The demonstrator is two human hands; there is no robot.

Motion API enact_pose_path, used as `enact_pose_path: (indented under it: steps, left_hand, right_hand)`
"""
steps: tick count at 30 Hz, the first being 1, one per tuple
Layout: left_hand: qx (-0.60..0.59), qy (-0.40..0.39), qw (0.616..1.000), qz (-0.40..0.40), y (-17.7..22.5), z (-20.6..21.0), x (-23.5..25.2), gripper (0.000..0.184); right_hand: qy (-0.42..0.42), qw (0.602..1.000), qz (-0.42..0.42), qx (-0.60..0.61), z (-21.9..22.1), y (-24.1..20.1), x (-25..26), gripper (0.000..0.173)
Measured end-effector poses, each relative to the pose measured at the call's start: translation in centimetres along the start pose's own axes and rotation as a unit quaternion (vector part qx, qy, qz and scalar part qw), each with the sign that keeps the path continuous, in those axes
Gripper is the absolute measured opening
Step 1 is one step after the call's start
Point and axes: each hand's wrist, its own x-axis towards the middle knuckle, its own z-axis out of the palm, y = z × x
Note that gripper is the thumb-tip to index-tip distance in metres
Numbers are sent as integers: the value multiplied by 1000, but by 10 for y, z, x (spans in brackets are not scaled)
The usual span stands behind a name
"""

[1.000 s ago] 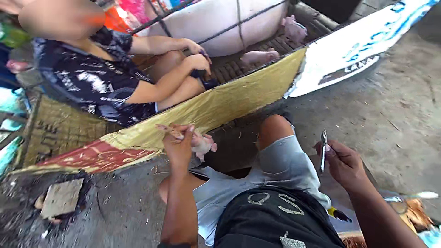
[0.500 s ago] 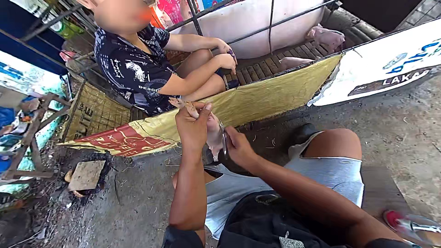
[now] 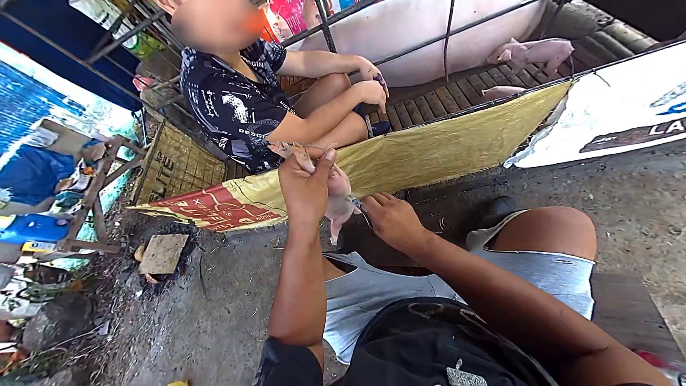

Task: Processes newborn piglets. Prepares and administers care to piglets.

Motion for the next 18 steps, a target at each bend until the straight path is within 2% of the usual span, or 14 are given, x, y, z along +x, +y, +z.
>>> enact_pose_path:
  steps: [3, 6, 10, 13, 18]
  left_hand:
    - [-6, -2, 1000, 12, 7, 0, 0, 7]
    - [-12, -5, 1000, 21, 14, -4, -2, 6]
    - [-25, -13, 999, 26, 20, -6, -3, 6]
    - [-42, -22, 998, 31, 22, -5, -4, 6]
    - [-41, -33, 998, 38, 28, -1, -8, 6]
  right_hand:
    - [-3, 1000, -23, 0, 5, 9, 6, 14]
    - [35, 999, -36, 15, 9, 11, 5, 15]
    - [77, 996, -36, 41, 8, 13, 2, 43]
    - [65, 996, -42, 48, 1, 11, 3, 50]
    - [-20, 994, -83, 61, -11, 17, 13, 51]
